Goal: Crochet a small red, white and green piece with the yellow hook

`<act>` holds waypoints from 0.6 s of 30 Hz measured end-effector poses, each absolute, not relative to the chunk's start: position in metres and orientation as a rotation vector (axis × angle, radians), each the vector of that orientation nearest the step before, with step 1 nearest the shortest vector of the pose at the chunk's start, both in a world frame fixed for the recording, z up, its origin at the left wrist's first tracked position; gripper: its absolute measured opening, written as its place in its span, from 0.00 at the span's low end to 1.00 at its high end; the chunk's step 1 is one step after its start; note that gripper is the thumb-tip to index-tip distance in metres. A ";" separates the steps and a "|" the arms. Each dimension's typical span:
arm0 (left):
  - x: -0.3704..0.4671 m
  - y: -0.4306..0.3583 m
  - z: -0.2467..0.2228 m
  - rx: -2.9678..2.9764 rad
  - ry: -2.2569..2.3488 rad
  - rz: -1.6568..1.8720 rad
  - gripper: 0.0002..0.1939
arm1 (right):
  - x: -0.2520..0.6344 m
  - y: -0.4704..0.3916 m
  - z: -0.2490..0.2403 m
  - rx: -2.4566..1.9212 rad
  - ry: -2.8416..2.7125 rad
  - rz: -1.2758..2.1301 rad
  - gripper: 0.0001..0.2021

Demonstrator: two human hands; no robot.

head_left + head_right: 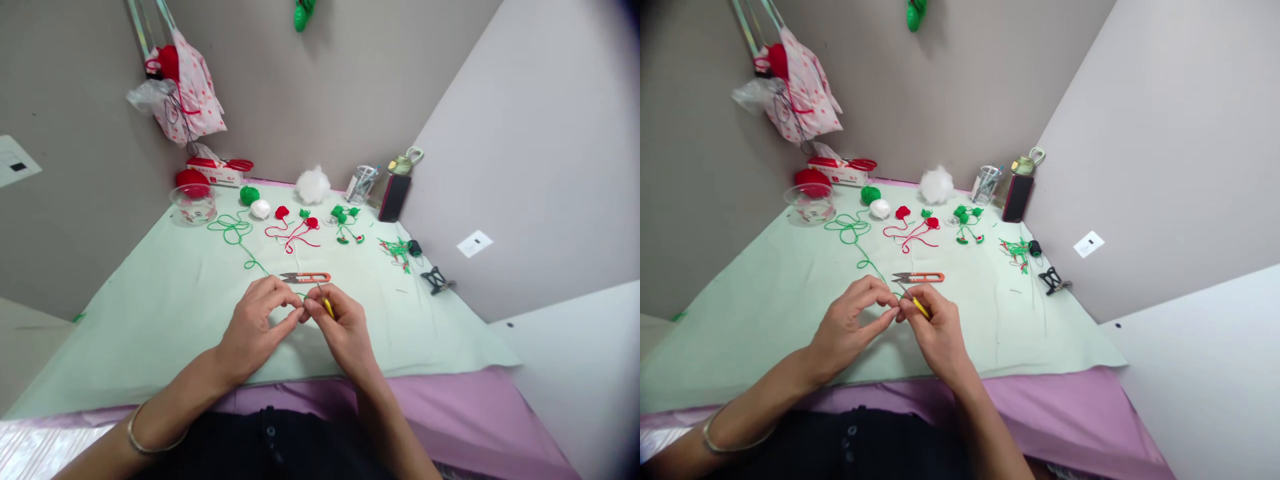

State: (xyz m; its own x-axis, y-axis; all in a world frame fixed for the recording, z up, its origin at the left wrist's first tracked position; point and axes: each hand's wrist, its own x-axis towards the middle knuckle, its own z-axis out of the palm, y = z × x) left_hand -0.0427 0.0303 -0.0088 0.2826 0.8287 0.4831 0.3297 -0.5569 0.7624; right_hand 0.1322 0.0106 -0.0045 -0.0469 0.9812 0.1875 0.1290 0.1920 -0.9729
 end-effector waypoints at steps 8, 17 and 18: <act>-0.045 0.032 -0.001 1.718 0.957 0.981 0.06 | 0.129 0.012 0.000 -1.087 -1.304 1.080 0.10; -0.054 0.043 -0.004 1.626 0.946 0.871 0.08 | 0.135 0.018 -0.002 -1.143 -1.216 1.159 0.11; -0.058 0.047 -0.001 1.678 0.980 0.891 0.08 | 0.139 0.020 -0.001 -1.165 -1.230 1.135 0.12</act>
State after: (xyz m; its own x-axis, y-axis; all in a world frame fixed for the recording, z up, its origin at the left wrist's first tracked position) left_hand -0.0580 0.0471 -0.0010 0.4099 0.9047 0.1160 0.2019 -0.2140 0.9557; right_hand 0.1391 0.0203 -0.0011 0.0228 0.9968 0.0766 0.0036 0.0765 -0.9971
